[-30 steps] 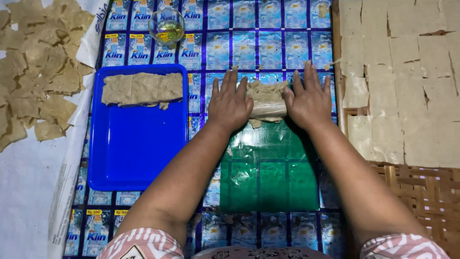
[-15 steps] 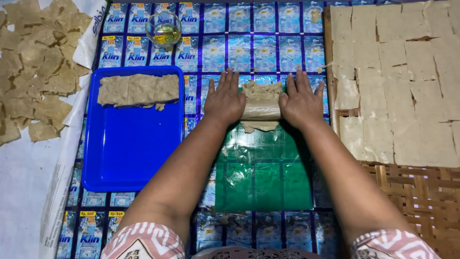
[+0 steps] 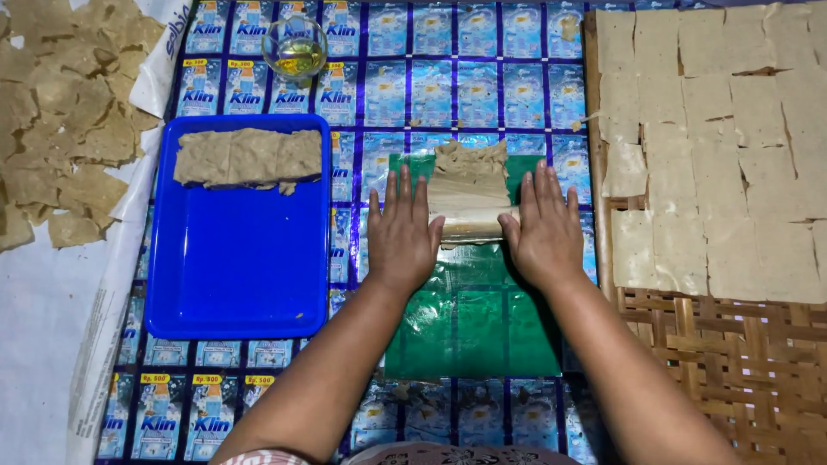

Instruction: Rolling out dough and cutting it into rectangular pieces for drying on a bamboo rack.

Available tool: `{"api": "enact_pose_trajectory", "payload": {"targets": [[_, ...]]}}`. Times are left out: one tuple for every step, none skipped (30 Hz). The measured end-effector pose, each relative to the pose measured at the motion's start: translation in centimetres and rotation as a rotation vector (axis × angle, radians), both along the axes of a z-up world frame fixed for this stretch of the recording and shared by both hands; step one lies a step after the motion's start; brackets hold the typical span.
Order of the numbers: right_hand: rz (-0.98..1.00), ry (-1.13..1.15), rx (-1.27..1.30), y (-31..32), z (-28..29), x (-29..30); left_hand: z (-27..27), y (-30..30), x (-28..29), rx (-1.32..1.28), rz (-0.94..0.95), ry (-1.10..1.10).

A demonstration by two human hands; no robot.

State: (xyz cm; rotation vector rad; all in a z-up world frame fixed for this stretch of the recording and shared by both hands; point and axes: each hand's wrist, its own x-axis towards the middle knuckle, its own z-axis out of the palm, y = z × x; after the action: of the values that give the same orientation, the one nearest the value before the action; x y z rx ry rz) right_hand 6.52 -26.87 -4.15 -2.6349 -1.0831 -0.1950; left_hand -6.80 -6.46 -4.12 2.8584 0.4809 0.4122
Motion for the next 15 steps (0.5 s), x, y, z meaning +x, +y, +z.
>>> {"api": "enact_pose_trajectory", "payload": {"targets": [[0.006, 0.004, -0.002, -0.2, 0.0, -0.5, -0.3, -0.1, -0.6, -0.002, 0.006, 0.004], [0.024, 0.008, 0.026, -0.4, 0.1, -0.9, -0.6, -0.2, -1.1, -0.009, -0.026, -0.048], [0.036, 0.009, 0.056, -0.7, 0.1, -1.3, -0.8, -0.3, -1.5, -0.014, -0.065, -0.103], [0.036, 0.010, 0.057, -0.4, -0.2, -0.7, -0.6, 0.1, -0.9, -0.013, -0.065, -0.102], [0.021, 0.008, 0.021, -0.3, -0.6, -0.3, -0.3, 0.3, -0.6, -0.046, -0.065, -0.080], [0.007, 0.006, -0.015, -0.1, -0.9, 0.2, 0.0, 0.6, -0.2, -0.080, -0.064, -0.057], [0.008, 0.009, -0.013, 0.8, -0.8, 1.2, 0.2, 1.2, 0.9, -0.078, -0.062, -0.055], [-0.027, 0.024, -0.064, 1.6, -0.8, 2.2, 0.5, 1.9, 2.1, -0.068, -0.048, -0.001], [-0.063, 0.039, -0.118, 2.3, -0.7, 3.2, 0.8, 2.4, 3.2, -0.060, -0.034, 0.053], [-0.061, 0.042, -0.119, 3.1, -0.3, 4.0, 0.7, 3.1, 4.3, -0.061, -0.032, 0.056], [-0.085, 0.075, -0.131, 4.0, 0.2, 5.0, 0.7, 3.9, 5.6, -0.076, -0.020, 0.083], [-0.108, 0.108, -0.142, 4.8, 0.8, 6.0, 0.8, 4.7, 7.0, -0.090, -0.009, 0.110], [-0.111, 0.109, -0.143, 5.5, 1.3, 6.5, 0.9, 5.2, 7.7, -0.091, -0.011, 0.112], [-0.123, 0.137, -0.135, 6.1, 1.9, 7.0, 1.1, 5.6, 8.4, -0.110, -0.005, 0.143], [-0.138, 0.161, -0.125, 6.8, 2.6, 7.7, 1.5, 6.2, 9.3, -0.128, -0.002, 0.170]]}}
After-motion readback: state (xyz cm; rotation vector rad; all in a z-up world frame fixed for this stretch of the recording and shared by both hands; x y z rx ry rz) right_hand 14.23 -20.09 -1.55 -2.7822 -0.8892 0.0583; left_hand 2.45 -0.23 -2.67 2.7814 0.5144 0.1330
